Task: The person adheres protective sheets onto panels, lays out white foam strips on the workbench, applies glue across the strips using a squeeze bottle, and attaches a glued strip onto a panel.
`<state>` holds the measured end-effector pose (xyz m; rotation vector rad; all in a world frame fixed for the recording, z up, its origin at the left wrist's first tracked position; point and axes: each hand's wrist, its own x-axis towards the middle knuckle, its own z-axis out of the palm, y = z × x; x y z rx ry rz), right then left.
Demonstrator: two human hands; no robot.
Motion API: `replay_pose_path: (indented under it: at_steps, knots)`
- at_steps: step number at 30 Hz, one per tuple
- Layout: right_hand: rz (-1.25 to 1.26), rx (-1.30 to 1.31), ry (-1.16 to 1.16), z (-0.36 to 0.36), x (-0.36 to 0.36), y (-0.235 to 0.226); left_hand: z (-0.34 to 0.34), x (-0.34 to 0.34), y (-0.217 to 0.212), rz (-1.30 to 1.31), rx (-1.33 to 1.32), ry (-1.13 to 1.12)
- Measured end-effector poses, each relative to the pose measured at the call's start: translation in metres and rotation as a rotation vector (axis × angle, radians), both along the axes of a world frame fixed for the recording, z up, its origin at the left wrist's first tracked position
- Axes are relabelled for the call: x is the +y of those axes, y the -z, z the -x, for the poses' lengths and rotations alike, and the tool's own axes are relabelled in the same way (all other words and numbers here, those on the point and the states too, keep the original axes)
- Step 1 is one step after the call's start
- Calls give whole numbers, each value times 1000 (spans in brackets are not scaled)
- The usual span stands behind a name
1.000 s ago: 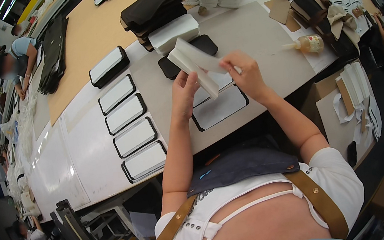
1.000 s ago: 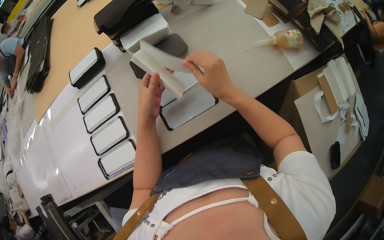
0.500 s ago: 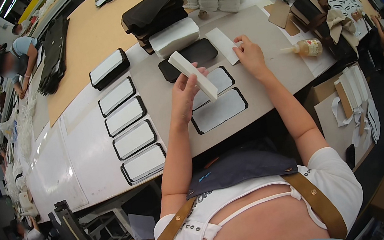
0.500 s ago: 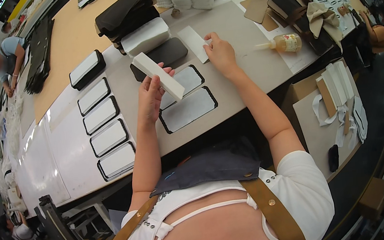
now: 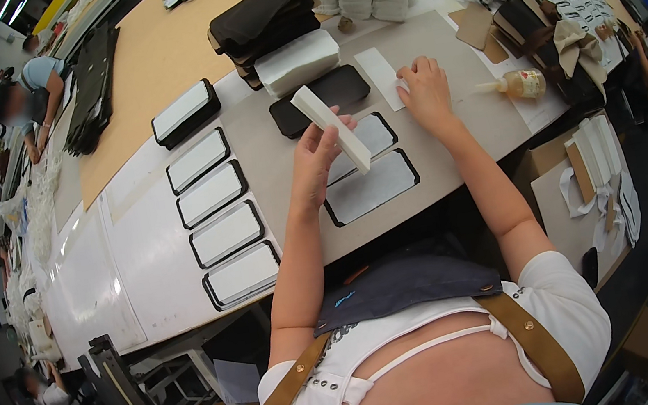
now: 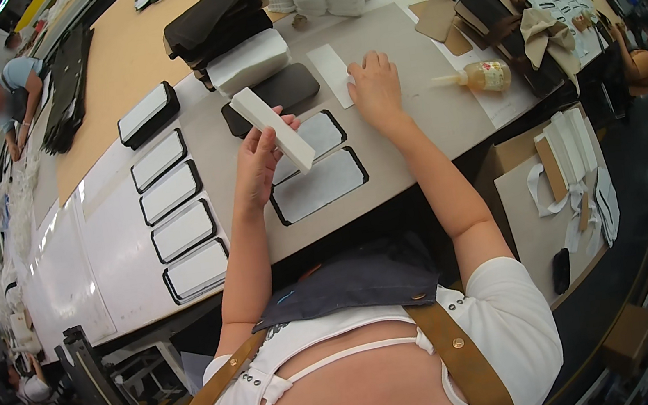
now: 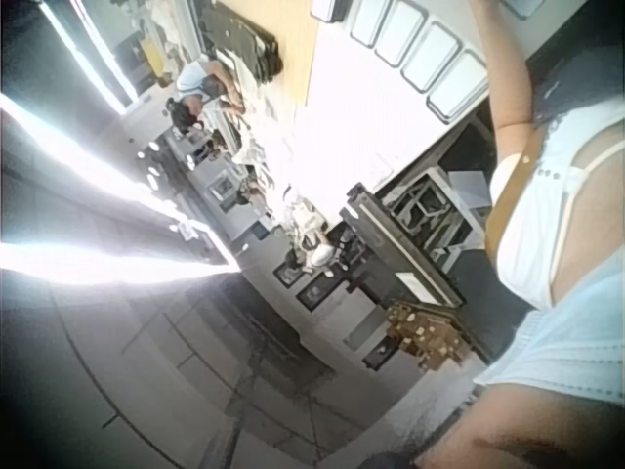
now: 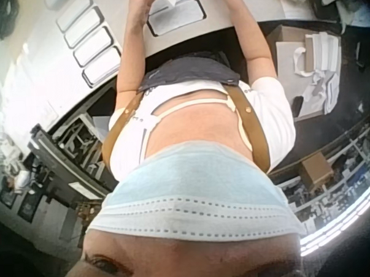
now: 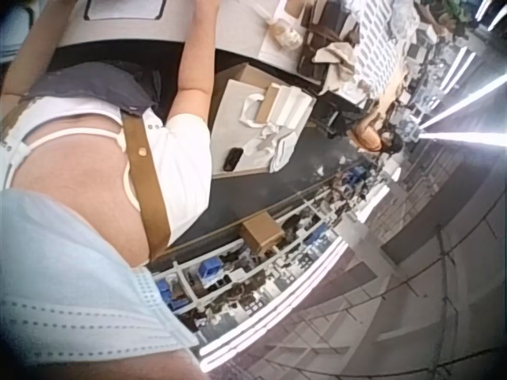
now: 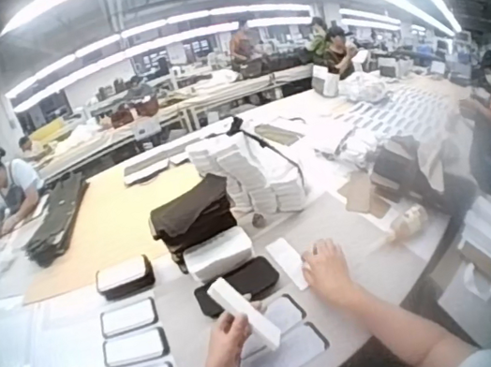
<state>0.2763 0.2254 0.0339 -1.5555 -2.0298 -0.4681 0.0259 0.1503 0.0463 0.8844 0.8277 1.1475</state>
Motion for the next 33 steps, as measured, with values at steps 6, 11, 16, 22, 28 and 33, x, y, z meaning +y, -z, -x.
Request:
replay_pose_path:
  at_steps: [6,11,16,22,28,33]
  knots:
    - [1060,938,-661,46,-49,-55,-1,-1,6,-9,36,9]
    - [951,865,-664,54,-49,-46,-2,-1,8,-24,72,18]
    - [1057,913,-674,45,-46,-45,-2,-2,8,-11,12,49]
    - [743,1010,-415,-3,-3,-41,4,-1,4,64,-75,60]
    - [639,830,-95,-95,66,-3,0,-1,0,50,-1,84]
    - [591,550,23,-90,75,23,0,-3,0,47,-1,82]
